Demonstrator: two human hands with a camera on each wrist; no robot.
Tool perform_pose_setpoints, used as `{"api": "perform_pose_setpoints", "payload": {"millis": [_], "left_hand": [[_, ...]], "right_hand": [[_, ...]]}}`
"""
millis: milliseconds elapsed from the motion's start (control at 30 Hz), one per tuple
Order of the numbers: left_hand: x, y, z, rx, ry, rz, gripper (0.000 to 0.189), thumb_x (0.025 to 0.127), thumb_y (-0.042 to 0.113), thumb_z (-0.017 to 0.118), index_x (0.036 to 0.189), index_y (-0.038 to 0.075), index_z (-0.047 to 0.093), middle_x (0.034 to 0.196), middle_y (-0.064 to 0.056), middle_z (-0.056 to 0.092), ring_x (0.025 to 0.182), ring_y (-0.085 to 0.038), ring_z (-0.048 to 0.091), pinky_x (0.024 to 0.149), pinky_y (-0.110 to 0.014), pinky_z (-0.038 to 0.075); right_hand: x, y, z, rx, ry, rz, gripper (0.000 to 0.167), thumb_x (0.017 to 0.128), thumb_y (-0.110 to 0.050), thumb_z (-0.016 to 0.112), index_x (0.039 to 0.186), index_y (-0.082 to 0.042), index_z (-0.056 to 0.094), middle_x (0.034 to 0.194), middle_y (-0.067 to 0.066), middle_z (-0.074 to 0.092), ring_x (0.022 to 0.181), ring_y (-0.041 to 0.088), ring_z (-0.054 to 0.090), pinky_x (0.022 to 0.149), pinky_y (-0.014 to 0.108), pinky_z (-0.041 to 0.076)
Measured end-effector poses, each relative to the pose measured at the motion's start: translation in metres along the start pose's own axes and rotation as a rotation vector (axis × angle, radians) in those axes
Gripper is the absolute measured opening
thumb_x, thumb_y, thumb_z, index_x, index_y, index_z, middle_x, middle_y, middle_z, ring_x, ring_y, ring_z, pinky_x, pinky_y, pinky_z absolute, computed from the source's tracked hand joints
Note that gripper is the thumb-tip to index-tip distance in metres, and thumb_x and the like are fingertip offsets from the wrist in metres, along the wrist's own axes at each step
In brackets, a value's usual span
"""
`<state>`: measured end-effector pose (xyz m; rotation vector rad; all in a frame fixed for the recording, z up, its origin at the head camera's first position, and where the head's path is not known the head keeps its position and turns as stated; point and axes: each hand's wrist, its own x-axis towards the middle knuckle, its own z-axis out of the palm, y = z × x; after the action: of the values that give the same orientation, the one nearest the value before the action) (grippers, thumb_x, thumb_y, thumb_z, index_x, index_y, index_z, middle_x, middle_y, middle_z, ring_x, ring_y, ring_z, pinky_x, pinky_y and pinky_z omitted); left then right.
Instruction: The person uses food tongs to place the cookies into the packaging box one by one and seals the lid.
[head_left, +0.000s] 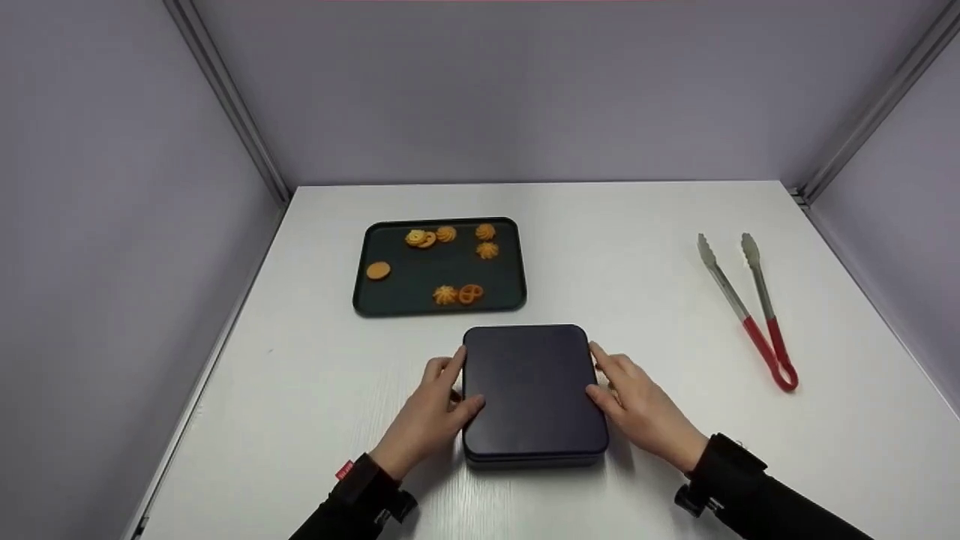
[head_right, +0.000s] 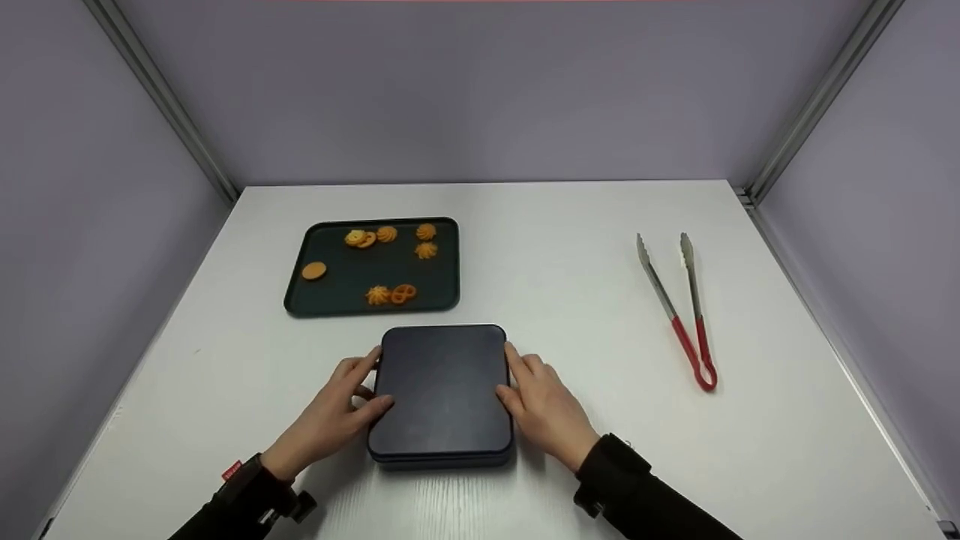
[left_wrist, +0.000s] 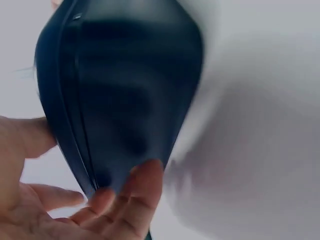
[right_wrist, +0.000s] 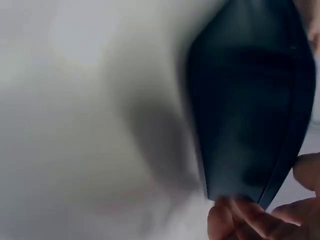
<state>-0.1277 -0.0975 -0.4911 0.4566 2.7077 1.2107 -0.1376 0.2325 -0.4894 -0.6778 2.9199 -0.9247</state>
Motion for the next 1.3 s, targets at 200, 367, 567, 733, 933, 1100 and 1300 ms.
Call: {"api": "perform_pose_setpoints", "payload": {"millis": [200, 367, 567, 733, 933, 1100, 1300], "left_hand": [[-0.013, 0.001, 0.000, 0.269, -0.087, 0.243, 0.069, 0.102, 0.048, 0.061, 0.159, 0.015, 0.038, 0.171, -0.006, 0.016, 0.155, -0.038, 0.017, 0.116, -0.053, 0.037], [-0.018, -0.004, 0.003, 0.486, -0.182, 0.454, 0.090, 0.092, 0.066, 0.064, 0.163, 0.024, 0.029, 0.172, -0.002, 0.012, 0.158, -0.035, 0.005, 0.122, -0.056, 0.025], [-0.017, -0.008, 0.008, 0.733, -0.107, 0.596, 0.097, 0.091, 0.065, 0.065, 0.165, 0.018, 0.023, 0.171, -0.005, 0.020, 0.157, -0.031, 0.017, 0.124, -0.052, 0.023], [-0.016, -0.009, 0.009, 0.799, -0.085, 0.623, 0.089, 0.096, 0.063, 0.058, 0.164, 0.016, 0.024, 0.170, -0.004, 0.024, 0.156, -0.027, 0.021, 0.125, -0.047, 0.024], [-0.017, -0.008, 0.011, 0.809, -0.075, 0.640, 0.085, 0.098, 0.061, 0.056, 0.163, 0.014, 0.028, 0.169, -0.006, 0.027, 0.155, -0.028, 0.024, 0.124, -0.047, 0.027], [-0.018, -0.009, 0.011, 0.783, -0.089, 0.626, 0.084, 0.099, 0.059, 0.056, 0.163, 0.013, 0.027, 0.169, -0.006, 0.025, 0.155, -0.029, 0.023, 0.123, -0.047, 0.027], [-0.019, -0.008, 0.011, 0.770, -0.071, 0.644, 0.083, 0.100, 0.057, 0.057, 0.162, 0.011, 0.028, 0.168, -0.008, 0.026, 0.155, -0.030, 0.024, 0.122, -0.047, 0.030]], "right_hand": [[-0.012, 0.001, 0.004, -0.242, 0.017, -0.392, 0.069, 0.100, -0.034, 0.067, 0.158, -0.008, 0.039, 0.162, 0.016, 0.037, 0.147, 0.045, 0.033, 0.122, 0.045, 0.021], [-0.015, 0.002, 0.008, -0.353, -0.070, -0.573, 0.078, 0.098, -0.050, 0.063, 0.160, -0.012, 0.036, 0.166, 0.012, 0.031, 0.150, 0.044, 0.027, 0.127, 0.039, 0.002], [-0.012, 0.005, 0.014, -0.438, -0.043, -0.669, 0.092, 0.089, -0.054, 0.073, 0.159, -0.008, 0.036, 0.165, 0.013, 0.034, 0.148, 0.043, 0.033, 0.126, 0.045, 0.011], [-0.011, 0.005, 0.015, -0.487, -0.028, -0.703, 0.089, 0.092, -0.052, 0.070, 0.160, -0.007, 0.035, 0.165, 0.014, 0.033, 0.147, 0.043, 0.035, 0.126, 0.046, 0.011], [-0.011, 0.005, 0.016, -0.525, -0.011, -0.725, 0.083, 0.095, -0.051, 0.067, 0.159, -0.009, 0.037, 0.164, 0.014, 0.036, 0.146, 0.041, 0.039, 0.124, 0.049, 0.015], [-0.011, 0.002, 0.016, -0.529, -0.011, -0.716, 0.081, 0.095, -0.051, 0.067, 0.159, -0.010, 0.038, 0.163, 0.014, 0.037, 0.146, 0.039, 0.039, 0.125, 0.048, 0.014], [-0.012, 0.001, 0.015, -0.551, -0.013, -0.717, 0.079, 0.096, -0.051, 0.065, 0.158, -0.010, 0.039, 0.163, 0.014, 0.037, 0.146, 0.038, 0.040, 0.121, 0.051, 0.024]]}}
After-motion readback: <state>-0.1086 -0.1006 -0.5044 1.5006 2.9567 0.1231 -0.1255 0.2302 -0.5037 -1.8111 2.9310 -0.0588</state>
